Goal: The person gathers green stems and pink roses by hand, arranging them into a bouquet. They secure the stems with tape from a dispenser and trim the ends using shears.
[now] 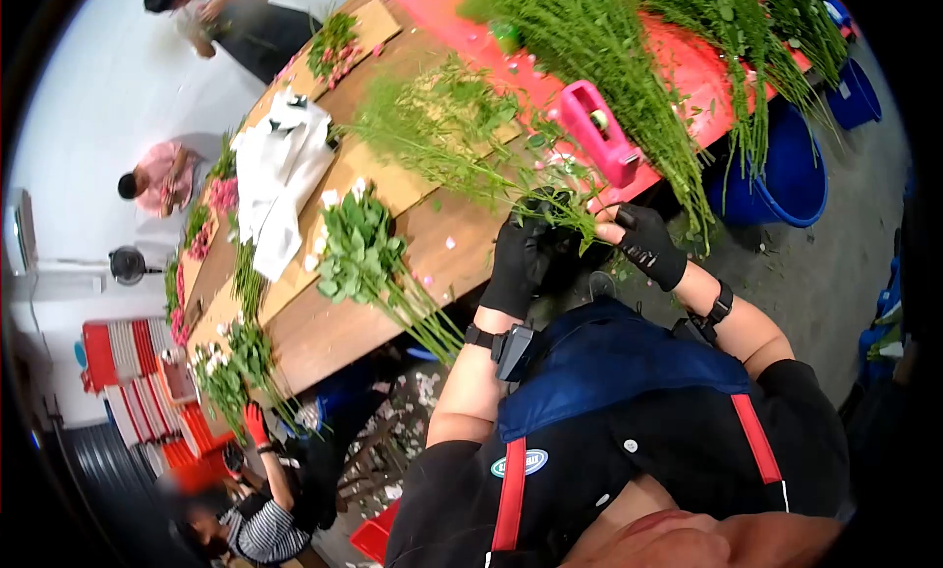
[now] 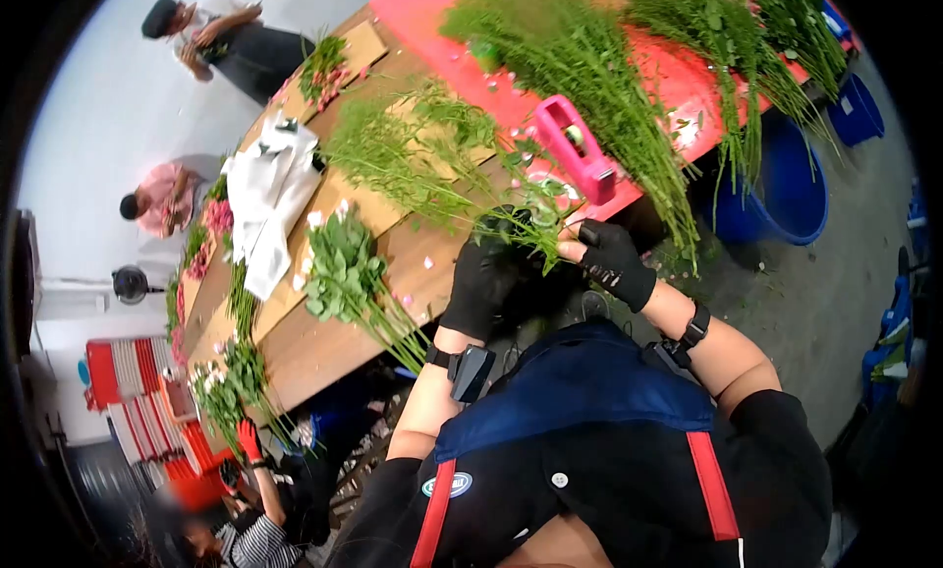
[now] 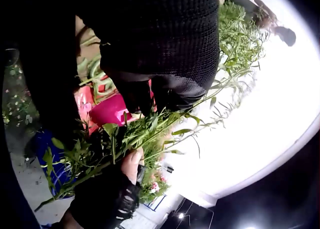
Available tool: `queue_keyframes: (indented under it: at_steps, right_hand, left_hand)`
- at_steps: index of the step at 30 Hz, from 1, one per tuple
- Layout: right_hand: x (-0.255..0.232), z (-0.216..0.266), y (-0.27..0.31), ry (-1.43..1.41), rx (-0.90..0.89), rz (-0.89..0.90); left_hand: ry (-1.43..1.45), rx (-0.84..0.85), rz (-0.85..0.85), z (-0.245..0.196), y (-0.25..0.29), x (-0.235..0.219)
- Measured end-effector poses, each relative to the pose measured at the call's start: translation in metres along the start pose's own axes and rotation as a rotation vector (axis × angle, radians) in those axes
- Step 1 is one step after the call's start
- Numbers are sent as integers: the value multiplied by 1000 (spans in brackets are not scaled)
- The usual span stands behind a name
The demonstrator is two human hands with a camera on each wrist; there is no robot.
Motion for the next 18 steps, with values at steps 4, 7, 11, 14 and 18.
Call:
queue_keyframes:
  at_steps: [4, 7, 11, 14, 18]
  right_hand:
    - [35, 9, 19, 245, -243, -103]
    - [59, 18, 38, 463, -486, -28]
    - [59, 2, 44, 246, -325, -137]
    - [47, -3, 49, 107, -84, -174]
    - [26, 49, 64, 147, -42, -111]
  left_hand:
    - [-1281, 531, -256, -28, 58, 4]
    - [-1004, 379, -333, -8, 46, -40]
    - [-45, 117, -328, 31, 24, -82]
    - [22, 21, -414, 37, 30, -85]
    - [-1599, 450, -580, 5, 53, -75]
Point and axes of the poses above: each hand's wrist, its own y-axis away from the middle knuckle, its own x-axis out of the palm, z = x × y, the point moved 8 cm from there along -y, towards the middle knuckle, and after that the axes turned 12 degrees about -x, right-handed, at the moved point
